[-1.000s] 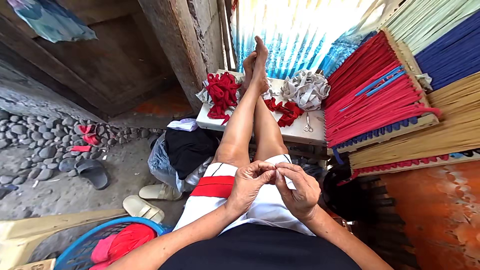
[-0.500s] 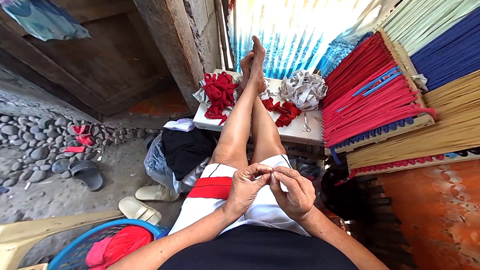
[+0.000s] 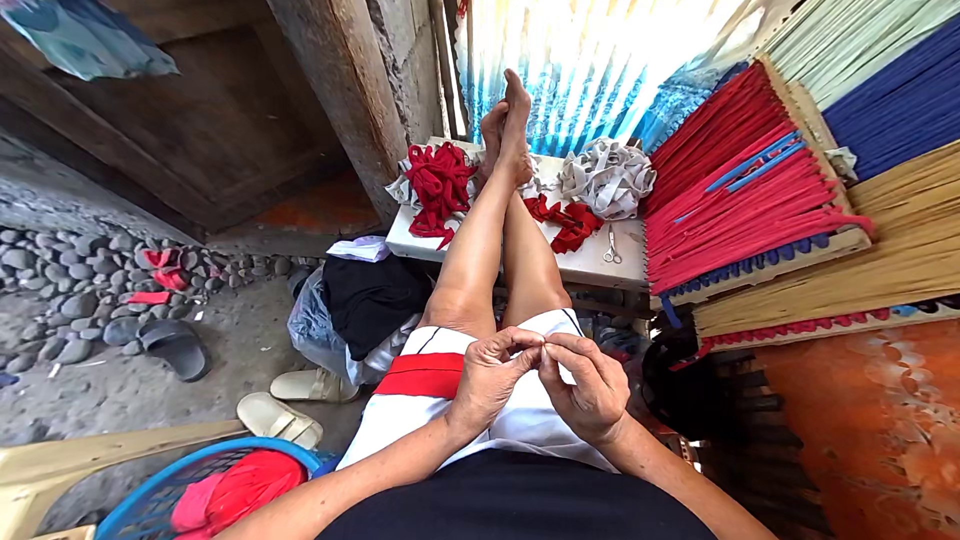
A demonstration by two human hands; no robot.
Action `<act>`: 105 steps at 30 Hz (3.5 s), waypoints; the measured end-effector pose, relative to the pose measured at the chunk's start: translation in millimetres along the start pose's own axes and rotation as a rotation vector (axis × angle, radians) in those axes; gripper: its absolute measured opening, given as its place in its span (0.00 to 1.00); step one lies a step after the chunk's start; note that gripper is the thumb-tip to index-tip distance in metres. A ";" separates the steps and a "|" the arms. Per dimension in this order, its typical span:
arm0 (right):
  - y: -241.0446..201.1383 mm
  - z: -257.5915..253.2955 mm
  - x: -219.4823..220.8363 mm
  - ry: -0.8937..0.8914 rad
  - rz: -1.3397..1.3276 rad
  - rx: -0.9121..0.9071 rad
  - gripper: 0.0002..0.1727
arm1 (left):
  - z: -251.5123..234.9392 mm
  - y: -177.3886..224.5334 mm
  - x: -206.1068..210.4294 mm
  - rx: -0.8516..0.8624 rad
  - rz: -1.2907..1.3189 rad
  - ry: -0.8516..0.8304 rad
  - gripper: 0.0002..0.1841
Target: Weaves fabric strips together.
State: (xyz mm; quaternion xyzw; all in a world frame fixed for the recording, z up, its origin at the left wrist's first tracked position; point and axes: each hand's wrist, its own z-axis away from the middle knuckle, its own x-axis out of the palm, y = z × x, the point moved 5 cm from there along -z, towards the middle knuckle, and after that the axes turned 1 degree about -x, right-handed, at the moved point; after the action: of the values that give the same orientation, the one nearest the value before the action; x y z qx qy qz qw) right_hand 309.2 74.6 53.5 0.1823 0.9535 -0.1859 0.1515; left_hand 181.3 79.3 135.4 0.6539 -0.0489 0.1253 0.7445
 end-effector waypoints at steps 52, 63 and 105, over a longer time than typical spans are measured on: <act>-2.4 -1.1 1.0 0.013 0.003 0.012 0.04 | -12.7 -84.9 -32.7 0.244 0.160 -0.080 0.09; 0.1 -0.6 1.2 0.027 -0.043 0.063 0.05 | -6.6 -35.4 -19.4 0.177 0.087 -0.019 0.10; 43.4 36.7 20.8 -0.007 -0.736 1.193 0.09 | -21.8 -103.6 -45.5 0.694 -0.862 -0.218 0.07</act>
State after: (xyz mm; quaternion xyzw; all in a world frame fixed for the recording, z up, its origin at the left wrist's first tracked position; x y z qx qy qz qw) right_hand 316.4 103.1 0.7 -0.1009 0.6880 -0.7173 -0.0442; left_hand 161.4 83.5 22.0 0.8305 0.1898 -0.2496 0.4604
